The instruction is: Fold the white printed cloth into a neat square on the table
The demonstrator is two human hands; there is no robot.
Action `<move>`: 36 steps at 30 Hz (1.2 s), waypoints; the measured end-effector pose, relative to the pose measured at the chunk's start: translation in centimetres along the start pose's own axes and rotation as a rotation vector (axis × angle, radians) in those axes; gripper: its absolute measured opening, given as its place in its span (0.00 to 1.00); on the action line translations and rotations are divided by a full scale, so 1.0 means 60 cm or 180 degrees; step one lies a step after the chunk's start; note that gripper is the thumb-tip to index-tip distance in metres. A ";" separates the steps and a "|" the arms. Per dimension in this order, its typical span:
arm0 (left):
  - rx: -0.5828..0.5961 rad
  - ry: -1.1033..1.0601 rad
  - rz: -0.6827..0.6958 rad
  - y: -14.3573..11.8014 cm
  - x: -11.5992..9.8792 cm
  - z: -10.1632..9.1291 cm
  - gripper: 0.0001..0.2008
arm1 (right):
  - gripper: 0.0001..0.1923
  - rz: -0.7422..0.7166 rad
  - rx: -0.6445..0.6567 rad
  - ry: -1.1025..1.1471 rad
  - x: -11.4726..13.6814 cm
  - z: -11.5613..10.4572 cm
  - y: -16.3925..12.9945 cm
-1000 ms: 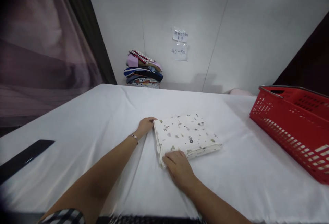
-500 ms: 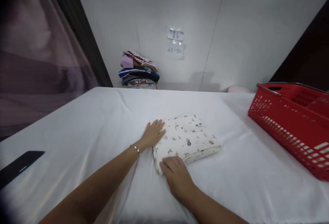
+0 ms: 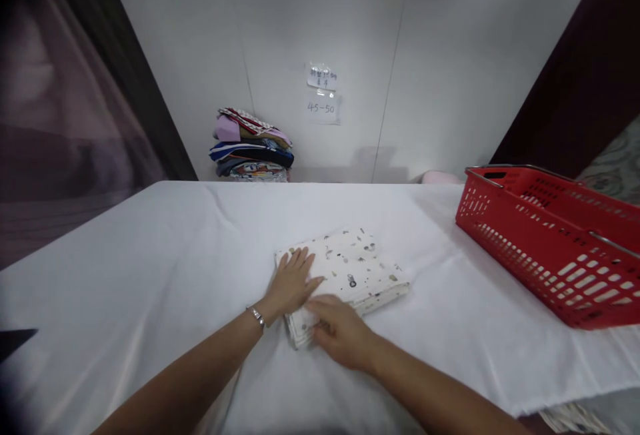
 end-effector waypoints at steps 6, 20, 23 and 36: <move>0.0072 -0.0044 -0.0014 -0.004 0.003 0.006 0.34 | 0.27 0.0799 -0.0227 -0.1245 -0.158 -0.093 0.093; 0.0218 -0.0370 -0.0048 0.001 0.002 0.002 0.34 | 0.37 0.1855 0.0396 -0.0990 -0.290 -0.117 0.078; 0.0225 -0.0351 -0.0043 0.002 0.002 0.001 0.35 | 0.35 0.2099 0.0148 -0.0502 -0.284 -0.136 0.067; -0.0435 -0.1269 -0.1613 -0.043 0.014 -0.008 0.41 | 0.38 0.3122 -0.0070 -0.0935 -0.229 -0.161 -0.057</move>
Point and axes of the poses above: each hand's wrist, its own y-axis towards the middle knuckle, its own z-axis out of the palm, x = y × z, the point moved 1 cm from there along y, towards the middle knuckle, and after that the axes turned 2 degrees about z, right-handed, at the moved point
